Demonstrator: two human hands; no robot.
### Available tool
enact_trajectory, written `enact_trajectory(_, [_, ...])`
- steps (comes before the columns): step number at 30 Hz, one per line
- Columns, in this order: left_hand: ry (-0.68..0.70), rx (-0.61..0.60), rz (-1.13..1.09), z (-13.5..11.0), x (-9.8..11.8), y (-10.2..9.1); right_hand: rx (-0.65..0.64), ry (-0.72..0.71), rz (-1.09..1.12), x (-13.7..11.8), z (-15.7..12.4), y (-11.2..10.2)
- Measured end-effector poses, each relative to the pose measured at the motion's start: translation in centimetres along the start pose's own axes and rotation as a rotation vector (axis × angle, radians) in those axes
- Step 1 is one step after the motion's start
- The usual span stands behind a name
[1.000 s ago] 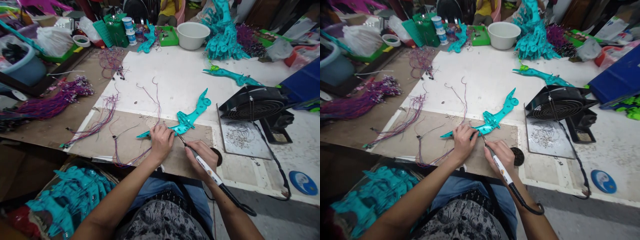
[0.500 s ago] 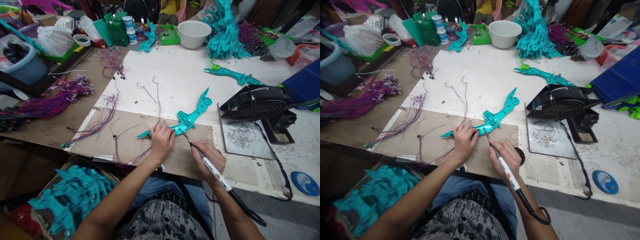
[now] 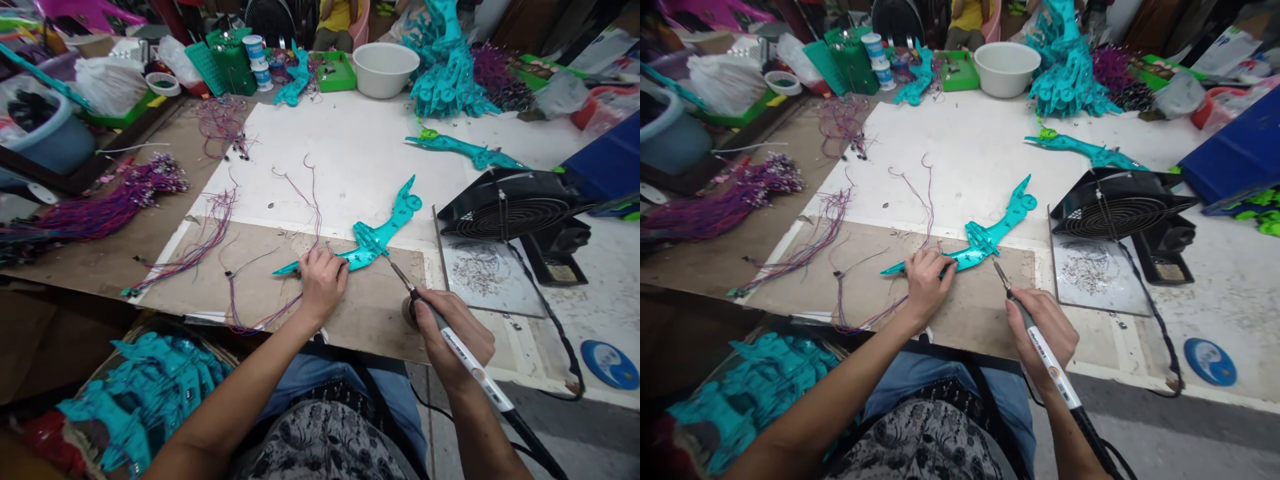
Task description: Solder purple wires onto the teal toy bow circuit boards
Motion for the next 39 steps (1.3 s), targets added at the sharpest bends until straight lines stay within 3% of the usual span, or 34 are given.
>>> enact_trajectory(17, [0.01, -0.021, 0.003, 0.0, 0.2, -0.1, 0.073, 0.035, -0.084, 1.1, -0.7, -2.1])
enact_trajectory(21, [-0.104, -0.024, 0.041, 0.5, -2.3, -2.2, 0.072, 0.171, -0.041, 2.2, -0.4, -2.2])
enact_trajectory(24, [-0.105, -0.21, 0.094, 1.0, -4.8, -2.2, 0.062, 0.193, -0.035, 2.3, 0.2, -2.0])
enact_trajectory(26, [-0.019, -0.415, 0.09, 1.0, -5.7, -1.0, 0.052, 0.193, -0.023, 2.4, 0.5, -1.7])
enact_trajectory(28, [0.057, -0.544, 0.068, 0.9, -6.2, -0.1, 0.034, 0.187, 0.002, 2.5, 0.7, -1.3])
enact_trajectory(34, [0.092, -0.663, -0.012, 2.7, -6.2, -0.3, 0.017, 0.165, 0.018, 2.2, 1.0, -0.9])
enact_trajectory(39, [0.056, -0.645, -0.096, 5.0, -6.0, -3.2, 0.038, 0.111, 0.014, 1.6, 2.4, -1.0])
Point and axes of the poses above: each hand's wrist, its own z-axis towards the middle knuckle, its own y-axis out of the palm, x = y × z, the point moved 9 cm from there along z, towards the middle knuckle, and after that the axes turned 8 degrees about z, right-handed, at the moved point
